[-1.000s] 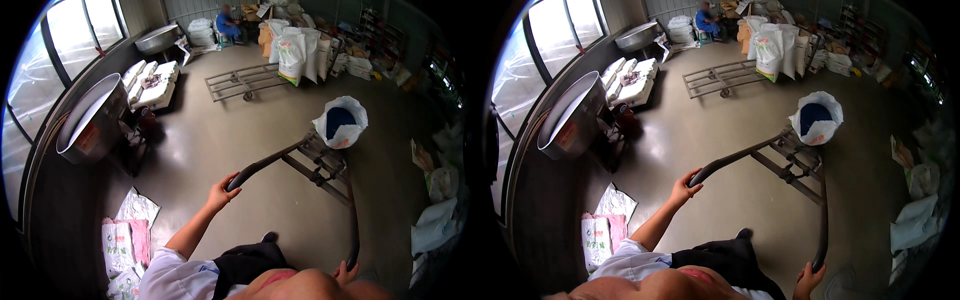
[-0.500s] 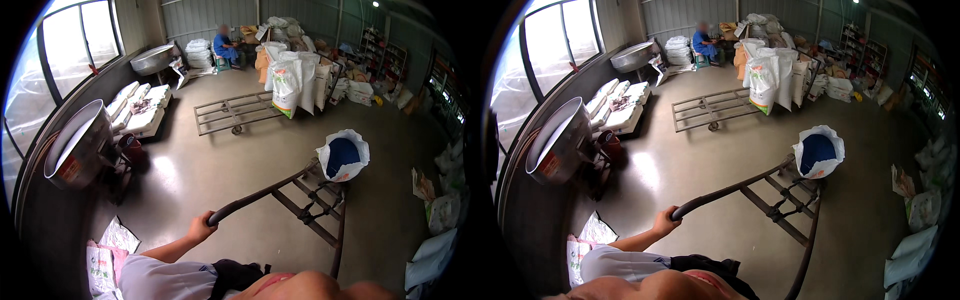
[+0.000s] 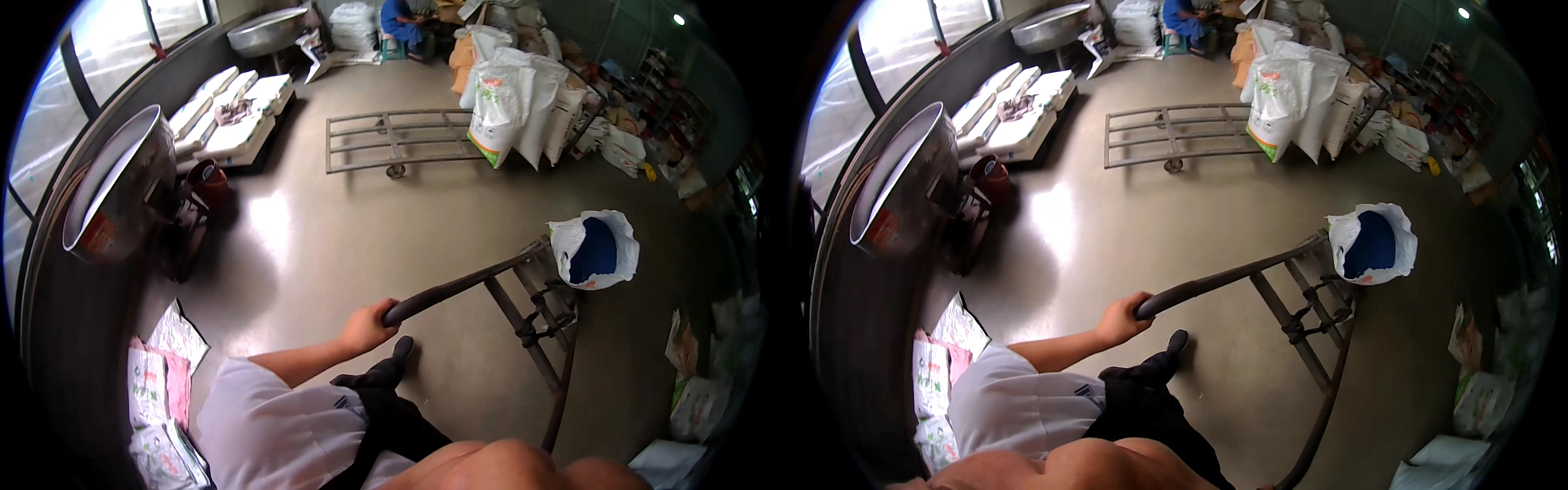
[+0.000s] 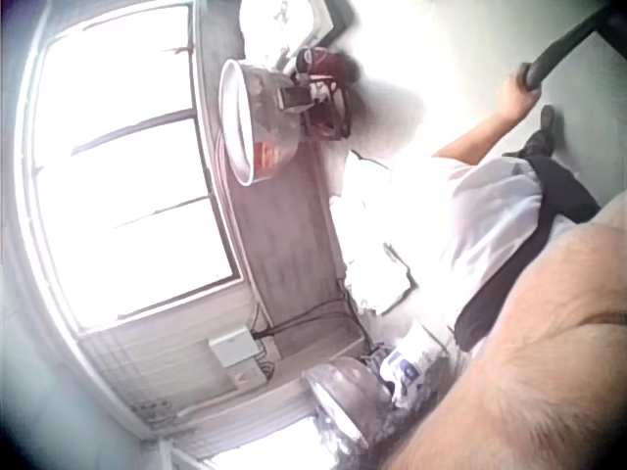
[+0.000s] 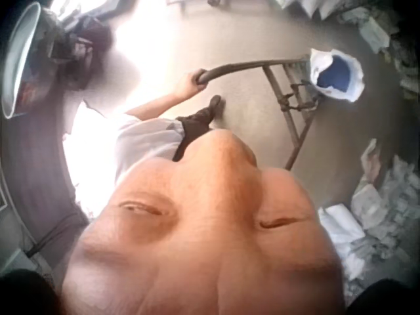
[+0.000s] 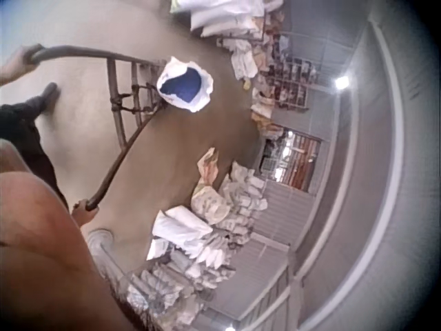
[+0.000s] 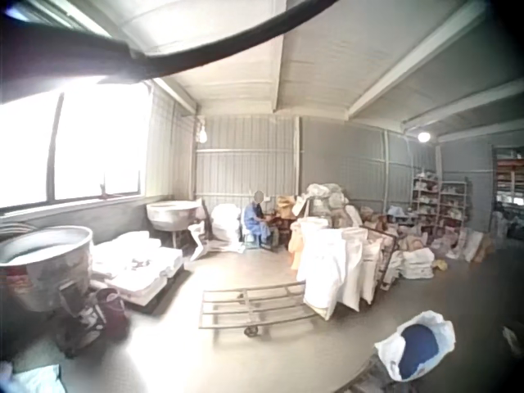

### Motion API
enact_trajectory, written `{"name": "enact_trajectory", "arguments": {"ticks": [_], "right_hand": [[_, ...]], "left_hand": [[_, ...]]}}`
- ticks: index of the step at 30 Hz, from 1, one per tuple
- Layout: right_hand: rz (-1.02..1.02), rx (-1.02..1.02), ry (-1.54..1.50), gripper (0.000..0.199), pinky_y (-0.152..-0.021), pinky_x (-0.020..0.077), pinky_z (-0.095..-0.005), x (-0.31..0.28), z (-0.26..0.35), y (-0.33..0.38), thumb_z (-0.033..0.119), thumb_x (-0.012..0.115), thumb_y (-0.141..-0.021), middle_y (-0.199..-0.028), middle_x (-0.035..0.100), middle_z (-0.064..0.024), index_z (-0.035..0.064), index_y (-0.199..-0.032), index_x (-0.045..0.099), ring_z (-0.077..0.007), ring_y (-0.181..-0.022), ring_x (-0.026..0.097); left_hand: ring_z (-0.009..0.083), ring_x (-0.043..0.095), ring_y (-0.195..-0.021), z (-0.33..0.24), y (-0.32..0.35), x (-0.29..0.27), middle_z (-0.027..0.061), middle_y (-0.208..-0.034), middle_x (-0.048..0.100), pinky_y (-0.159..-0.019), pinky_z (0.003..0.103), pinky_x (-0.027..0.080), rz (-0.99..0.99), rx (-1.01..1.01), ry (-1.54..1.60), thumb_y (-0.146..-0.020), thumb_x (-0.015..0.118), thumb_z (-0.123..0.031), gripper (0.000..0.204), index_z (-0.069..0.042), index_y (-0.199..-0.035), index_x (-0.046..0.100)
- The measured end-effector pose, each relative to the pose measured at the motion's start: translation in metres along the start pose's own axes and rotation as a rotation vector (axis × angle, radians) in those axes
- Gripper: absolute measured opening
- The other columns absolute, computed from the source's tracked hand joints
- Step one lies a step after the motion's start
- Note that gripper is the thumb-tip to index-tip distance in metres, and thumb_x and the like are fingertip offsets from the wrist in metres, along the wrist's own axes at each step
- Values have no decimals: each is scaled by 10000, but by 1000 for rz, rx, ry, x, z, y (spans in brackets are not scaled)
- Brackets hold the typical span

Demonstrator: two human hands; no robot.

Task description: The person pushes an empty hand truck through a factory, picks up a bag by hand, loads it onto the hand truck, and pushes it across the room.

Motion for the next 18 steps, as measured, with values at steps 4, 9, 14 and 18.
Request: {"name": "enact_trajectory", "arguments": {"ticks": [4, 9, 14, 18], "right_hand": [[45, -8, 64, 394, -425, 423, -324, 19, -79, -17, 96, 631, -787, -692, 545, -112, -27, -1091, 412, -182, -497, 506], [-137, -86, 28, 362, -425, 413, -322, 51, -79, 18, 76, 608, -782, -693, 530, -109, -41, -1065, 416, -180, -494, 494], [-131, -171, -112, 281, -415, 381, -312, 96, -58, 47, 48, 570, -772, -667, 490, -87, -26, -998, 421, -166, -471, 453], [-164, -195, -155, 232, -410, 362, -307, 114, -61, 70, 27, 540, -769, -652, 463, -72, -21, -964, 424, -159, -458, 427]], "left_hand": [[325, 631, -781, 39, -19, -4, 153, -832, 645, -701, 383, 496, 49, 49, 24, -725, 658, -146, 330, -94, -1045, 596], [321, 631, -782, 55, -45, -13, 146, -841, 648, -703, 387, 495, 131, 144, 57, -722, 675, -161, 368, -103, -1076, 592], [320, 628, -746, 75, -75, -30, 125, -797, 647, -672, 400, 495, 121, 202, 107, -714, 669, -194, 390, -150, -1094, 591], [311, 627, -734, 82, -93, -32, 126, -787, 644, -669, 390, 493, 107, 250, 133, -706, 679, -198, 405, -147, -1099, 596]]}}
Point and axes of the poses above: each hand's wrist, its own y-axis away from the middle knuckle, its own x-axis out of the palm, z = x × y, the point moved 2 cm from there along -y, towards the middle knuckle
